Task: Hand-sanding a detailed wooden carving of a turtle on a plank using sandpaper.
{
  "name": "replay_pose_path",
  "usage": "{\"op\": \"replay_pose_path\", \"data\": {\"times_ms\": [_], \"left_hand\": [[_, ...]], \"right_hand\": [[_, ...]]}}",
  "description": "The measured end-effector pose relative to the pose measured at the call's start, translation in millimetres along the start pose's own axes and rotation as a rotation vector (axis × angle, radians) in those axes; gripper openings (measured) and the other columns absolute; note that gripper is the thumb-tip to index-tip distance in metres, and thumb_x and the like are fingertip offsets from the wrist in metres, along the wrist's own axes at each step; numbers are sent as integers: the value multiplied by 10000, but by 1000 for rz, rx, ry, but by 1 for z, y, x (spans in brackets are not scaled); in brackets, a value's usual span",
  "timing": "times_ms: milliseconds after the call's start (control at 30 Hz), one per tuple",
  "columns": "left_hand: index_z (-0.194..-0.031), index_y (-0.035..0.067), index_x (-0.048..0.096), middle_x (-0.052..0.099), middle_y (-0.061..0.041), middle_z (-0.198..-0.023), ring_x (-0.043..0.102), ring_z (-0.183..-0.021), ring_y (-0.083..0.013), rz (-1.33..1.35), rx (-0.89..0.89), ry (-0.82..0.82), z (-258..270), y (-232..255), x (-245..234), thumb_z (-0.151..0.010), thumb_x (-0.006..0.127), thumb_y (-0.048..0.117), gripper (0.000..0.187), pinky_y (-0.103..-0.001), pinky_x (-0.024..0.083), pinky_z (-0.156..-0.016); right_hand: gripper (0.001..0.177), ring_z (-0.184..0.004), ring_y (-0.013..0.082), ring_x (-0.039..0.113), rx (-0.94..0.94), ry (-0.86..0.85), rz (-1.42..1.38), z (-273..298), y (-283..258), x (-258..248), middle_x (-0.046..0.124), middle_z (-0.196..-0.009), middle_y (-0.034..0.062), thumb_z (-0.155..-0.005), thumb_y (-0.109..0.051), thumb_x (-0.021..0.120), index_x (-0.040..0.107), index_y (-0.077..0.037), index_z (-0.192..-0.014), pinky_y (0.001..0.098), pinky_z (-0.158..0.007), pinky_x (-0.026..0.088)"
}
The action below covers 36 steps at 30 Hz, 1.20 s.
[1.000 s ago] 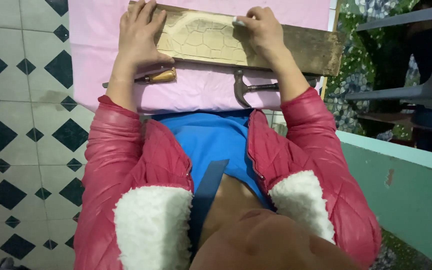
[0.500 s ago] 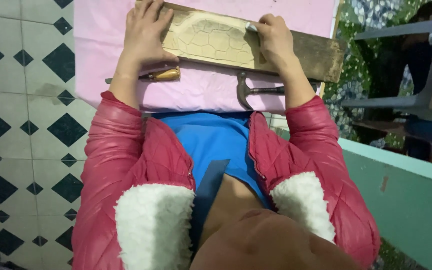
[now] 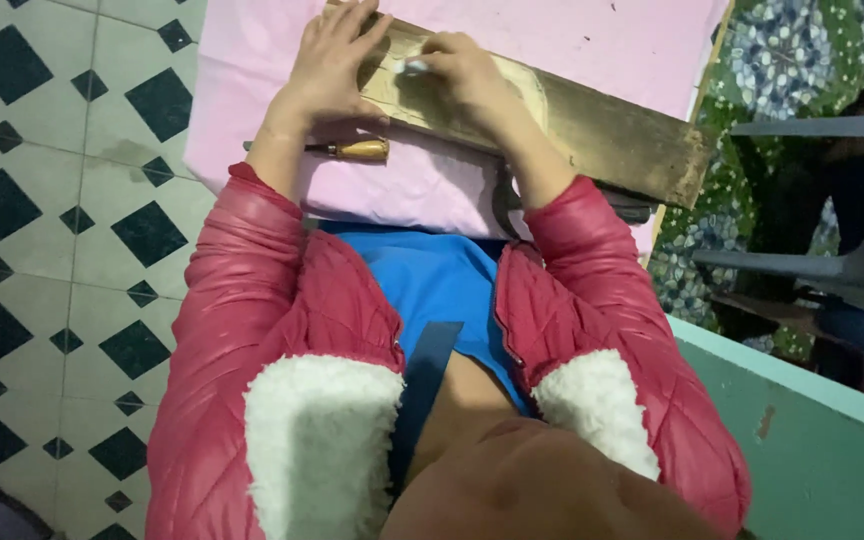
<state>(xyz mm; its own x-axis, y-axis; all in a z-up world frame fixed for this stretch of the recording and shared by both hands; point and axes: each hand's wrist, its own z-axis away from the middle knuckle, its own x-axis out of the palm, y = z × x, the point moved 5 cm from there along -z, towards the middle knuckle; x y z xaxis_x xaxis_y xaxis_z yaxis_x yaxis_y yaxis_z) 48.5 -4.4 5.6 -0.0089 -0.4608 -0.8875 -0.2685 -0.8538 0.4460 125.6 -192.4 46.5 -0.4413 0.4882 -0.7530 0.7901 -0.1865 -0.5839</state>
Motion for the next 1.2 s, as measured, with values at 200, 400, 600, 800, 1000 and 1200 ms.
{"op": "replay_pose_path", "data": {"times_ms": [200,400,600,800,1000,1200], "left_hand": [[-1636,99,276,280,-173,-1661,250,-1499,-401,18,-72,-84,-1,4,-2,-626,963,543,1300,-634,239,-1159],[-1606,88,353,324,-180,-1631,263,-1474,-399,32,-44,-9,-1,8,-9,-587,967,549,1276,-603,244,-1137],[-1618,97,332,335,-178,-1634,291,-1476,-383,24,-39,11,2,6,-5,-597,980,520,1281,-612,256,-1139],[-1615,96,336,361,-170,-1613,284,-1453,-388,5,-6,-15,-1,11,-10,-541,967,505,1312,-602,267,-1104],[-1625,91,293,311,-161,-1643,232,-1496,-366,53,-41,-44,-1,7,-10,-538,967,413,1319,-659,246,-1125],[-1626,79,291,326,-157,-1644,279,-1479,-375,6,-21,-52,-3,9,-7,-578,953,476,1301,-626,279,-1103]], "right_hand": [[150,-734,271,606,21,-119,277,4,44,20,596,-745,-9,-804,-294,939,832,-255,-901,388,-500,426],[269,-873,366,586,28,-184,246,-3,4,-8,652,-979,157,-912,-197,877,784,-6,-1078,434,-663,456],[367,-809,211,609,694,-261,-35,-1,40,1,659,-892,65,-907,-495,653,663,-148,-786,372,-654,412],[291,-828,345,600,38,-188,193,-4,1,-1,618,-943,142,-822,-193,908,732,10,-934,422,-637,453],[206,-710,330,530,-204,-28,225,13,-54,7,573,-835,148,-1005,-210,789,725,-15,-989,437,-617,394],[204,-833,304,553,-26,-177,220,17,-47,13,626,-948,134,-1012,-217,749,761,-16,-1042,410,-681,456]]}}
